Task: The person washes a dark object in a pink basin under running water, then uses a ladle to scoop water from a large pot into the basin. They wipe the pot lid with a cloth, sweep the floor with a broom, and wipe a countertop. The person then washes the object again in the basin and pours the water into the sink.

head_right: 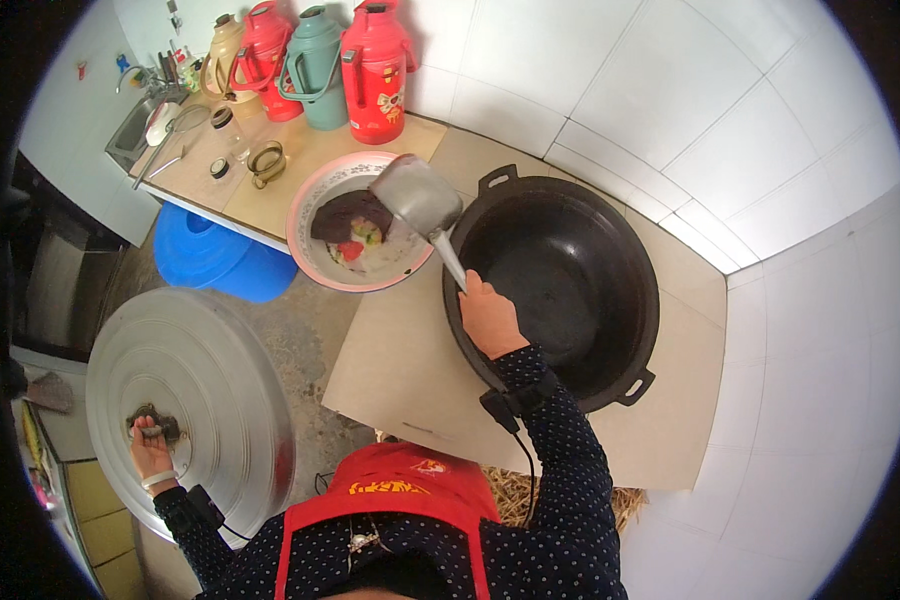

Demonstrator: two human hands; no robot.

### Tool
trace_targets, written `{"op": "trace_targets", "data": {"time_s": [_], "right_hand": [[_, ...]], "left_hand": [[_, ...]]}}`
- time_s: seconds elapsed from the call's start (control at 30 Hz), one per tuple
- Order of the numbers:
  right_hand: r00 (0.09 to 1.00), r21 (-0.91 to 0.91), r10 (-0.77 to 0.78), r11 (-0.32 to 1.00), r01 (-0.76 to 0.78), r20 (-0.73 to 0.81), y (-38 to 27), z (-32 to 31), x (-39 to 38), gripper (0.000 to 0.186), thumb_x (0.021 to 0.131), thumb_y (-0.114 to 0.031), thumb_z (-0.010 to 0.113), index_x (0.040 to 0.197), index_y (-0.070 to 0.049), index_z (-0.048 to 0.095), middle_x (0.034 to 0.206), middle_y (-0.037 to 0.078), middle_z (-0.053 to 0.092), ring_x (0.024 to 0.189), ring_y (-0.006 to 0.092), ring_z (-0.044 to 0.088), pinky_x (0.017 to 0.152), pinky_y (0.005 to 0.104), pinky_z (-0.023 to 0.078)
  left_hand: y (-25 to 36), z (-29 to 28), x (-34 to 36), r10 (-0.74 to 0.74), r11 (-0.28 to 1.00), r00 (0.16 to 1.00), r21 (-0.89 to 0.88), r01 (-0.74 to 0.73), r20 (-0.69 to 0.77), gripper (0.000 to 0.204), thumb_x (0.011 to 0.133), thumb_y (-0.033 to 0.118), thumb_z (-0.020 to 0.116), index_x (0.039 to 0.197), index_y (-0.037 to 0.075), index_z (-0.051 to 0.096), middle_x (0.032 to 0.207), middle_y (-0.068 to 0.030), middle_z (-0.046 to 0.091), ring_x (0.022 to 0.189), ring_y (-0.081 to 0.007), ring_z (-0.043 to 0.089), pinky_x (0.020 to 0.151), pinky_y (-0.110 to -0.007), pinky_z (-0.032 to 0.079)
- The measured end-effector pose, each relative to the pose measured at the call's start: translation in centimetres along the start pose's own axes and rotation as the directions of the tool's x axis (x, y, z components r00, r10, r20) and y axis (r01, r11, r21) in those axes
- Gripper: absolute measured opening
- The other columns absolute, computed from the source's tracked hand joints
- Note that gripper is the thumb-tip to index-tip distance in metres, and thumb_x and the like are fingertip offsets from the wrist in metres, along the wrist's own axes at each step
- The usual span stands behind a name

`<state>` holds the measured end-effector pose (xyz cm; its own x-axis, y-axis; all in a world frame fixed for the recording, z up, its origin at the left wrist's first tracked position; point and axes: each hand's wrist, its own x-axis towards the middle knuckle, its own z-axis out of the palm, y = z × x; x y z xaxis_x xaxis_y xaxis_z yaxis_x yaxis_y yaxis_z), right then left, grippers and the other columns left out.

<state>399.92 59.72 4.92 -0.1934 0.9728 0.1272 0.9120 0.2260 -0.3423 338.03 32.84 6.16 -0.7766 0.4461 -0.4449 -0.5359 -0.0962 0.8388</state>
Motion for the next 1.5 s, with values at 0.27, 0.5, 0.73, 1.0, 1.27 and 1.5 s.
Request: {"op": "trace_targets", "data": {"time_s": [0.27,0.5,0.73,1.0,1.27,1.5], "right_hand": [[0.964,0.098,0.063,0.994,-0.039,-0.257,4.6,2.0,-3.9,0.037,0.088,-0.018,0.056,0.12,-0.002,0.046,0.088,0.019,0.06,0.074,0.0361,0.062,0.061,0.0426,0.052],[0.631,0.011,0.771,0.633,-0.774,0.079,17.1,6.6,-12.6,0.028,0.087,-0.023,0.054,0.097,0.003,0.049,0.084,0.029,0.063,0.083,0.0459,0.062,0.073,0.0509,0.052],[0.437,-0.088,0.899,0.437,-0.895,0.011,24.4,9.3,-15.5,0.022,0.086,-0.017,0.052,0.096,0.003,0.053,0.095,0.029,0.063,0.091,0.042,0.063,0.08,0.0479,0.051],[0.496,0.199,0.781,0.455,-0.868,0.38,18.3,16.0,-9.1,0.03,0.088,-0.024,0.058,0.092,0.005,0.053,0.084,0.019,0.062,0.08,0.0311,0.065,0.066,0.0378,0.053],[0.537,0.595,0.353,-0.705,-0.387,0.767,13.6,9.9,-6.6,0.009,0.095,-0.013,0.046,0.091,-0.005,0.047,0.07,0.001,0.046,0.048,0.0067,0.036,0.04,0.0224,0.03],[0.705,0.786,0.356,-0.36,-0.502,0.613,7.3,1.6,-4.7,0.009,0.095,-0.015,0.049,0.096,-0.006,0.048,0.071,0.001,0.048,0.049,0.0055,0.038,0.04,0.0207,0.031]], "left_hand": [[0.5,0.6,0.5,0.011,0.997,0.994,0.068,-0.018,0.106,0.021,0.095,0.023,0.052,0.106,0.008,0.062,0.104,-0.0019,0.066,0.1,-0.014,0.063,0.078,-0.026,0.051],[1.0,0.7,0.6,0.011,0.994,0.986,0.103,-0.029,0.165,0.022,0.096,0.023,0.05,0.106,0.007,0.062,0.104,-0.0034,0.067,0.101,-0.0131,0.062,0.077,-0.025,0.052],[1.3,1.0,-0.3,0.044,0.993,0.984,0.098,-0.062,0.172,0.02,0.095,0.021,0.051,0.106,0.008,0.062,0.104,-0.0029,0.067,0.099,-0.0134,0.063,0.075,-0.026,0.053],[1.8,0.0,-0.9,0.031,0.992,0.988,0.114,-0.049,0.15,0.019,0.095,0.022,0.052,0.104,0.008,0.063,0.102,-0.0024,0.068,0.098,-0.0132,0.063,0.076,-0.026,0.052],[1.4,-0.1,-1.4,0.043,0.997,0.995,0.063,-0.049,0.087,0.02,0.095,0.021,0.052,0.104,0.006,0.062,0.103,-0.0045,0.066,0.099,-0.0158,0.063,0.082,-0.029,0.052],[1.1,0.1,-1.1,0.006,1.0,1.0,0.017,-0.007,0.029,0.019,0.095,0.019,0.052,0.104,0.005,0.061,0.104,-0.0046,0.066,0.1,-0.0171,0.063,0.085,-0.031,0.052]]}}
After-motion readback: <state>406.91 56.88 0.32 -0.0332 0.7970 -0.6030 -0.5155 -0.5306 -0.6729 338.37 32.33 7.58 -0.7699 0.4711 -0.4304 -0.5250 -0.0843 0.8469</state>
